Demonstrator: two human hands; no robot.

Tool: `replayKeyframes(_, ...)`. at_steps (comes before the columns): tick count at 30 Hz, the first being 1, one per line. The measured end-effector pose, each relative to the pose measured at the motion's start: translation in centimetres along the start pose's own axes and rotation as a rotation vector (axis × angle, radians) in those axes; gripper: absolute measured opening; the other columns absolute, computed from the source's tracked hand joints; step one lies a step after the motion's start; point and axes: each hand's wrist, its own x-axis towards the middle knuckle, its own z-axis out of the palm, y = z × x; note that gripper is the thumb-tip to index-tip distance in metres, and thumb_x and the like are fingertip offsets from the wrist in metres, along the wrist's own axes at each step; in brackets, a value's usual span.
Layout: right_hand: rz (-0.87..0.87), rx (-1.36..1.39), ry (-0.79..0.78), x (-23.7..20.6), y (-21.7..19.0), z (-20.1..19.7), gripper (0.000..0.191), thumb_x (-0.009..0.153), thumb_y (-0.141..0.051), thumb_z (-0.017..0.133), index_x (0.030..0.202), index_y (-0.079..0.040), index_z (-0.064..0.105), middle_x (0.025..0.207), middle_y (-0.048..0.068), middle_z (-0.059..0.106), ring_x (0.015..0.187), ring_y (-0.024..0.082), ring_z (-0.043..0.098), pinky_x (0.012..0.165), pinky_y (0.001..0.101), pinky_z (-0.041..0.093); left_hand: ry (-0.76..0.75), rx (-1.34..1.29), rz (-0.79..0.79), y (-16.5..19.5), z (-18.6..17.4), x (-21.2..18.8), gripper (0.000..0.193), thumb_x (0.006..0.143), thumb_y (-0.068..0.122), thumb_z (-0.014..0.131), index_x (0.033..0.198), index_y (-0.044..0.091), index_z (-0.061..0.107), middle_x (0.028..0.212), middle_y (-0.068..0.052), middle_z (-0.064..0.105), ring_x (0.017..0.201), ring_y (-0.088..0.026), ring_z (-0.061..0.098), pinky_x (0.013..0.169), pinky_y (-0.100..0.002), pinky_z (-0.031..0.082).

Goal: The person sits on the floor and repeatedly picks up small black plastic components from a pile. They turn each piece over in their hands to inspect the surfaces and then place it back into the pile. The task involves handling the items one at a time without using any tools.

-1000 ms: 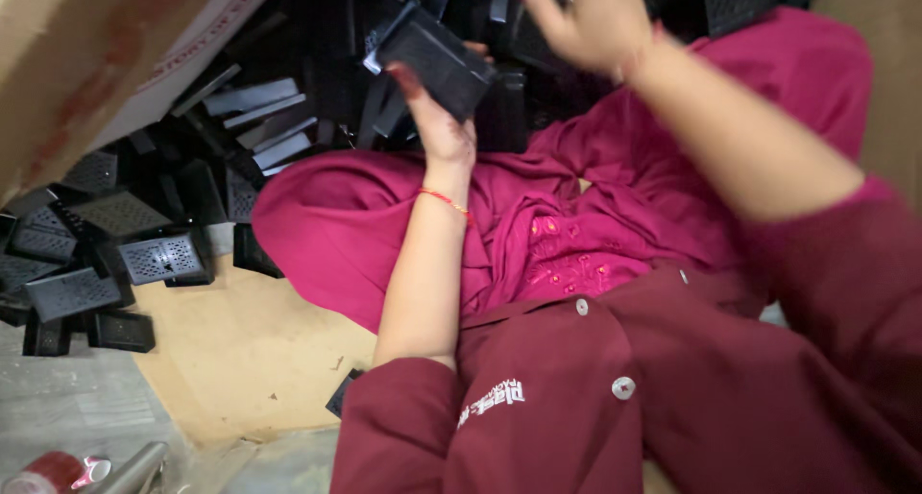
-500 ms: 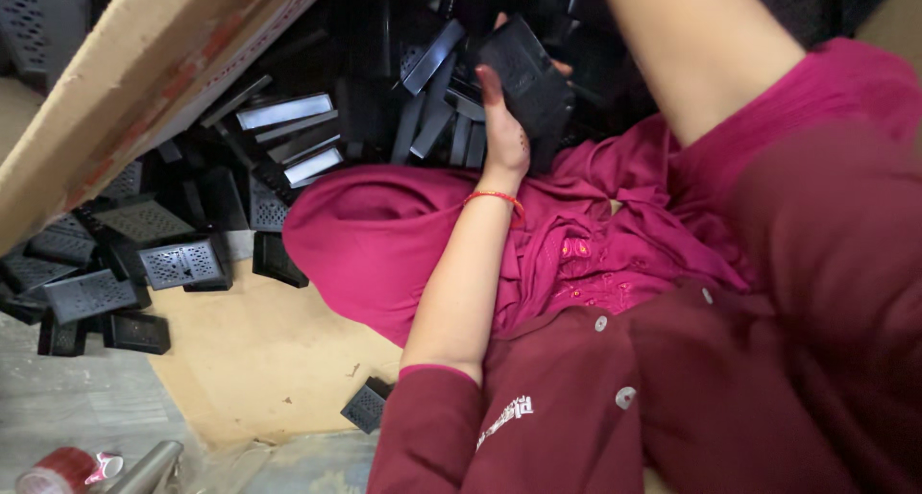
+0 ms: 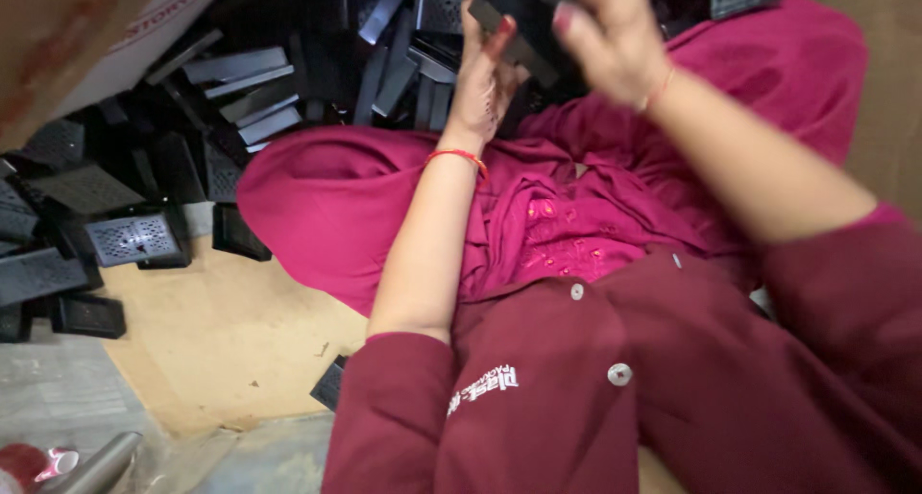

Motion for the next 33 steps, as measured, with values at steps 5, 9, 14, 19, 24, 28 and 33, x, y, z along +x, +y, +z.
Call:
replayKeyframes(5,-0.092,-0.113,-0.035,-4.8,-3.4,1.0,0.059,0.107,-0.005,0.053,0.164,-0.001,0.037,0.166,0.022,0.034,0.158,0.04,0.035,0.132,0.0433,0.028,-0.172,0.099,-0.06,0.4,1.5,-1.5,0.094,0.098,0.006,0.084,0.169,0.023,0.024,0.16,-0.013,0.042,0.132,-0.018,0.057,0.103,-0.032,0.055)
replayKeyframes(9,-0.091,-0.058,0.086,-5.7,-3.8,1.6,0.056,0.107,-0.006,0.051,0.162,-0.002,0.038,0.17,0.02,0.035,0.157,0.036,0.037,0.131,0.0397,0.029,-0.161,0.144,-0.066,0.8,2.0,-1.8,0.097,0.091,0.004,0.085,0.165,0.019,0.024,0.165,-0.005,0.035,0.133,-0.019,0.056,0.101,-0.034,0.059)
replayKeyframes(14,-0.143,-0.021,0.051,-5.7,-3.0,1.6,0.054,0.111,-0.01,0.048,0.162,0.001,0.035,0.17,0.023,0.032,0.157,0.039,0.035,0.131,0.0403,0.029,-0.174,0.162,-0.084,1.1,2.1,-1.7,0.098,0.089,-0.002,0.086,0.166,0.018,0.027,0.165,-0.009,0.04,0.137,-0.02,0.057,0.101,-0.031,0.059)
replayKeyframes(19,-0.171,-0.026,0.087,-5.6,-2.2,1.9,0.051,0.113,-0.014,0.046,0.161,0.001,0.036,0.169,0.024,0.033,0.157,0.04,0.036,0.13,0.0406,0.031,-0.207,0.098,-0.074,1.1,1.9,-1.7,0.099,0.087,-0.004,0.087,0.165,0.016,0.029,0.164,-0.006,0.04,0.136,-0.02,0.057,0.105,-0.032,0.058)
replayKeyframes(24,-0.199,-0.026,0.07,-5.4,-1.6,2.4,0.05,0.113,-0.015,0.045,0.159,0.002,0.038,0.168,0.025,0.033,0.161,0.042,0.036,0.13,0.042,0.031,-0.224,0.049,-0.082,1.1,1.6,-1.5,0.102,0.087,-0.005,0.089,0.166,0.017,0.029,0.158,-0.008,0.043,0.135,-0.02,0.056,0.107,-0.031,0.055)
replayKeyframes(28,-0.193,-0.067,0.072,-5.1,-1.4,2.7,0.052,0.113,-0.019,0.044,0.159,0.003,0.038,0.168,0.026,0.032,0.16,0.041,0.035,0.13,0.0425,0.028,-0.239,0.018,-0.094,1.1,1.3,-1.3,0.101,0.087,-0.006,0.087,0.166,0.016,0.029,0.159,-0.007,0.042,0.137,-0.021,0.055,0.107,-0.031,0.054)
replayKeyframes(33,-0.152,0.011,0.05,-5.0,-1.4,2.3,0.054,0.115,-0.025,0.04,0.161,0.002,0.035,0.171,0.025,0.03,0.159,0.039,0.03,0.132,0.041,0.026,-0.241,0.021,-0.053,1.2,1.2,-1.1,0.098,0.086,-0.008,0.084,0.166,0.012,0.031,0.161,-0.007,0.041,0.145,-0.019,0.049,0.112,-0.03,0.05)
